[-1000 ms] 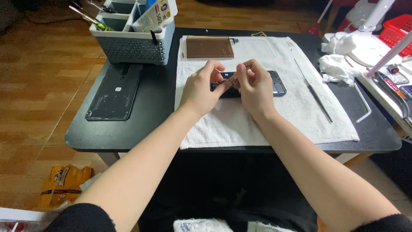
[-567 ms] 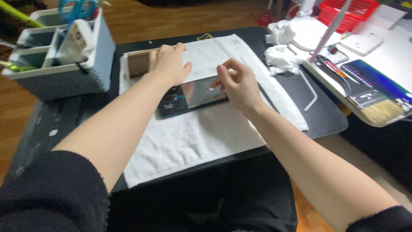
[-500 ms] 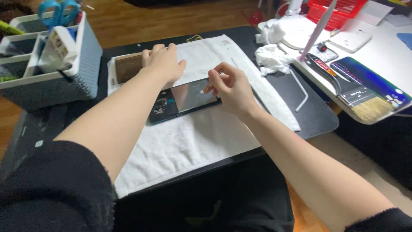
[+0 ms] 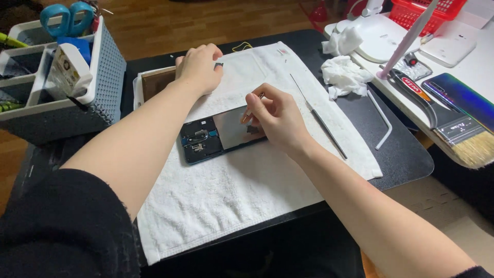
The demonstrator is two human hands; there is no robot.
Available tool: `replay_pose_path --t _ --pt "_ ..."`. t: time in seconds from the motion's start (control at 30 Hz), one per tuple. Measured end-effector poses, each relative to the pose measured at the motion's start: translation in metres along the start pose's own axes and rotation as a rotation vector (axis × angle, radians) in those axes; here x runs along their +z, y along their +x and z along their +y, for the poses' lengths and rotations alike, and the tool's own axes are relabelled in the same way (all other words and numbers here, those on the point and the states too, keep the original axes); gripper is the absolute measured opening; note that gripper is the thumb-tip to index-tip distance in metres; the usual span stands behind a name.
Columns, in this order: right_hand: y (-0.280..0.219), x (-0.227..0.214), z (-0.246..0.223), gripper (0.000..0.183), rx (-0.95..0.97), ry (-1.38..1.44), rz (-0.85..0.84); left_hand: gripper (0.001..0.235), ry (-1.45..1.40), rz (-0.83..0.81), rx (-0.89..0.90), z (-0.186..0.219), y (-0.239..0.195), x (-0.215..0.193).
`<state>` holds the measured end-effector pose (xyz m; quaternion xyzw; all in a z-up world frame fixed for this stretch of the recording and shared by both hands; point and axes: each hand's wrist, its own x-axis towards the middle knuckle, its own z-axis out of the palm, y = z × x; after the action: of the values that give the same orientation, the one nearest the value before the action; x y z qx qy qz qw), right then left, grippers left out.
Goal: Disassembling a smartphone to remove internal components and screws using precision tools.
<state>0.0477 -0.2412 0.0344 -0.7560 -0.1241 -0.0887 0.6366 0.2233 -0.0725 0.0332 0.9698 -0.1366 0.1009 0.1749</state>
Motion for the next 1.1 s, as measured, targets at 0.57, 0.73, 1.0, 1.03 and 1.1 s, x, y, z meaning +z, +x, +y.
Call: replay_pose_path --t 0.57,0.73,1.0,1.03,1.1 --pt "-0.004 0.001 0.001 0.024 0.032 -0.054 -0.117 0.020 0.163 -0.294 -0.101 0.015 0.025 -0.016" --pt "-0.003 0.002 0.000 0.023 0.068 -0.099 -0.122 0.015 0.064 -0.361 -0.249 0.016 0.021 -0.020" --pt "-0.002 0.003 0.002 0.025 0.030 -0.052 -0.128 0.009 -0.049 0.190 0.298 -0.001 0.020 -0.001" --pt "-0.003 0.002 0.003 0.025 0.029 -0.052 -0.139 0.009 -0.048 0.194 0.288 0.004 0.015 -0.007" --pt "-0.004 0.008 0.004 0.027 0.017 0.002 -0.102 0.014 -0.398 0.455 0.411 0.005 0.000 -0.025"
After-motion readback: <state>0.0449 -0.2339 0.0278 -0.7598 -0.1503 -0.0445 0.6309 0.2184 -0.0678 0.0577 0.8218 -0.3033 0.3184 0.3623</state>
